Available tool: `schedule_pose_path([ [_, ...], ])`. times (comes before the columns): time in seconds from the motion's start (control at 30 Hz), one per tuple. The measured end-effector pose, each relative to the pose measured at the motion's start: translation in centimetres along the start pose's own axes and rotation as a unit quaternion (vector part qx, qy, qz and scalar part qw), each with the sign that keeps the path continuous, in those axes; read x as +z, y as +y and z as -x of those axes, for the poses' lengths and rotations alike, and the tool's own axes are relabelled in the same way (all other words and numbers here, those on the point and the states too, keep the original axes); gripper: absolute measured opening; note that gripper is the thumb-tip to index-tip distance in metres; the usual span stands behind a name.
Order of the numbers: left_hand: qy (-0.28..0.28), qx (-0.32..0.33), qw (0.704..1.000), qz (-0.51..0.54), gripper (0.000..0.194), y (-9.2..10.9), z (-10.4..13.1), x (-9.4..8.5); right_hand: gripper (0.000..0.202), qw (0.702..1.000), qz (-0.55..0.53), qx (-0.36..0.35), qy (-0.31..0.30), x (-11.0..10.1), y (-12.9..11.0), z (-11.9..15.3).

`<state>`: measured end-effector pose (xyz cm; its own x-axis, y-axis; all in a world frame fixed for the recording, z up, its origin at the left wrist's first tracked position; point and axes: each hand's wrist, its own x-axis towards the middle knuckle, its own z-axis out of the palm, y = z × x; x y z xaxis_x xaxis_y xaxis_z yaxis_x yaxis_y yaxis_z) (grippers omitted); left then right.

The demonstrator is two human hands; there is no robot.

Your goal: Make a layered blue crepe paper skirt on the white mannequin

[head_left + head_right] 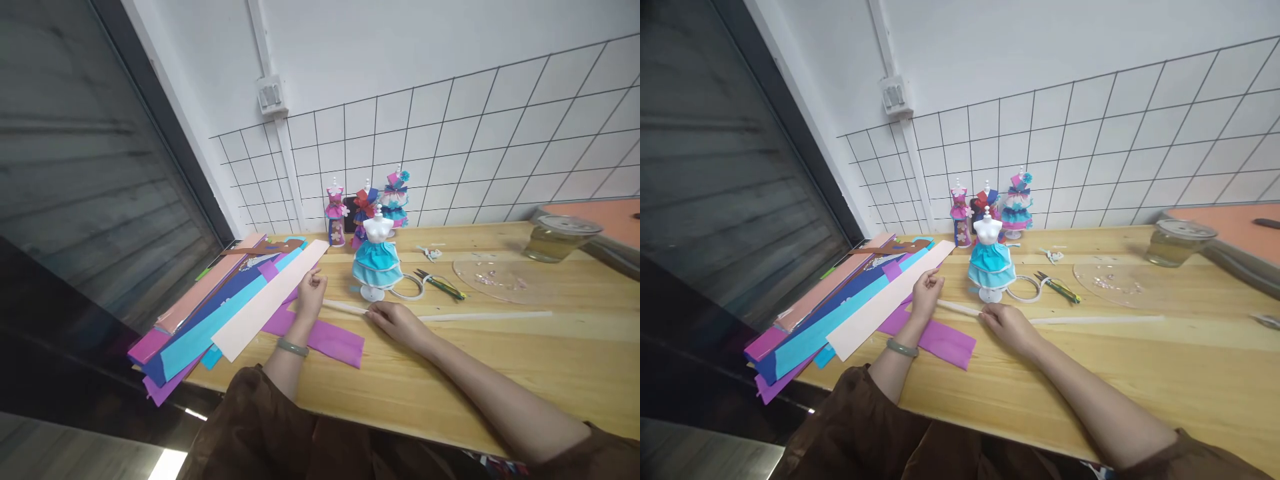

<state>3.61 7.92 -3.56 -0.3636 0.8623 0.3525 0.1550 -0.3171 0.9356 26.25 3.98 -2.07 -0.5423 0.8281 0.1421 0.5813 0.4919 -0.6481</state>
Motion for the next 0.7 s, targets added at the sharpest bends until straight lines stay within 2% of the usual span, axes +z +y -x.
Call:
schedule_pose_path([
  [0.43,-0.034,-0.014,0.999,-0.010,0.033,-0.2,0.3,-0.1,0.032,1.000,0.003,-0.004,-0.010,-0.2,-0.1,0.0],
  [0.7,0.009,-0.013,0.996,-0.088,0.030,-0.3,-0.8,-1.3,0.029,1.000,0.009,-0.012,-0.023,-0.4,-0.8,0.3],
])
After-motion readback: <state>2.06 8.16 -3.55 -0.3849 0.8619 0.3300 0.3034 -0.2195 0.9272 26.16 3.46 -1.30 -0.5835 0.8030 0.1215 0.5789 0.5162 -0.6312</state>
